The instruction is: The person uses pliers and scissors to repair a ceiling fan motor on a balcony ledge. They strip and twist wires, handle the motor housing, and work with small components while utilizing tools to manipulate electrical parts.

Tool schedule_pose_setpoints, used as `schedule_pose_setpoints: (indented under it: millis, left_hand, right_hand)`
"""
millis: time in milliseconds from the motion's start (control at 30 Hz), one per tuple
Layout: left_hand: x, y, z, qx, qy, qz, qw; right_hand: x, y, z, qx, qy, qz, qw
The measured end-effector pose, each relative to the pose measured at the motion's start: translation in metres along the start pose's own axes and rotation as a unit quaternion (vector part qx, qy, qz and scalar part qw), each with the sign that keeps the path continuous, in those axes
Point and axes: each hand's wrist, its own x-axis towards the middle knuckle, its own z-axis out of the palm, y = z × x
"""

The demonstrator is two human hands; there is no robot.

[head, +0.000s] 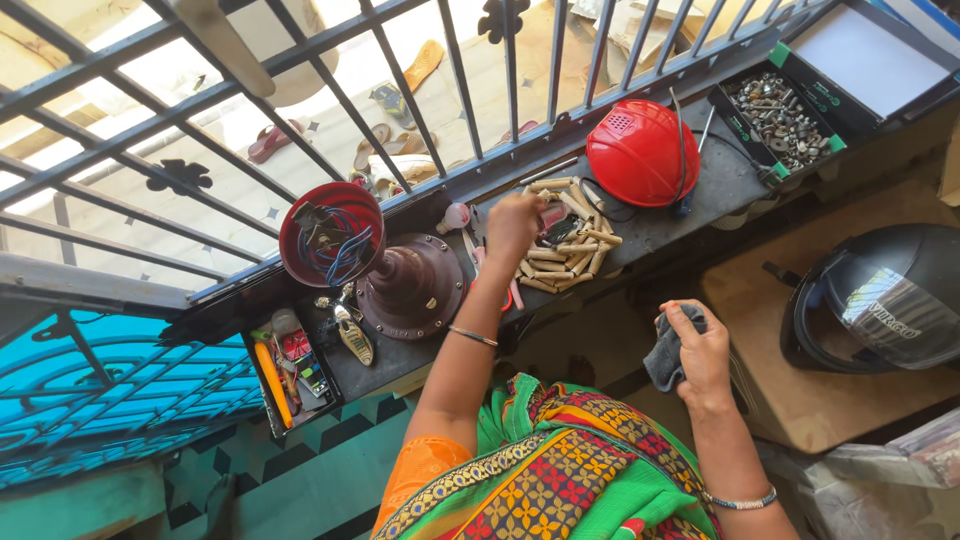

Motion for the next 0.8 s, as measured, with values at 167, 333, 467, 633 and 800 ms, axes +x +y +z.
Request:
schedule_pose_setpoints:
  millis: [167,333,467,633,800]
  left_hand:
    - [-0.002,-0.014,-0.026,-0.295,-0.030,-0.203,0.933]
    - [-0.031,-0.020,-0.026,-0.633,-0.088,-0.362,0.679]
    - [-0.049,0.007,-0.025,-0.688,-0.063,-0.347,0.634]
    - [-0.079,0.087,-0.032,-0.626,-0.056,-0.256,0.735]
    - [-0.091,0.130,-0.057,-0.466,-0.062,-0.194,0.861]
  right_hand:
    - [0.010,0.007,0.003,0.007,-0.018,0.012,1.000]
    - [0.051,0.019,0.008,0.070,-0.044,0.127,0.988]
    - [0.098,0.000,0.030,0.320,-0.122,0.191,0.920]
    - [0.079,-0.022,0.099,0.227,-0.168,0.089,0.955]
    - [0.056,-0.032,0.127,0.185,-0.113,-0.062,0.974]
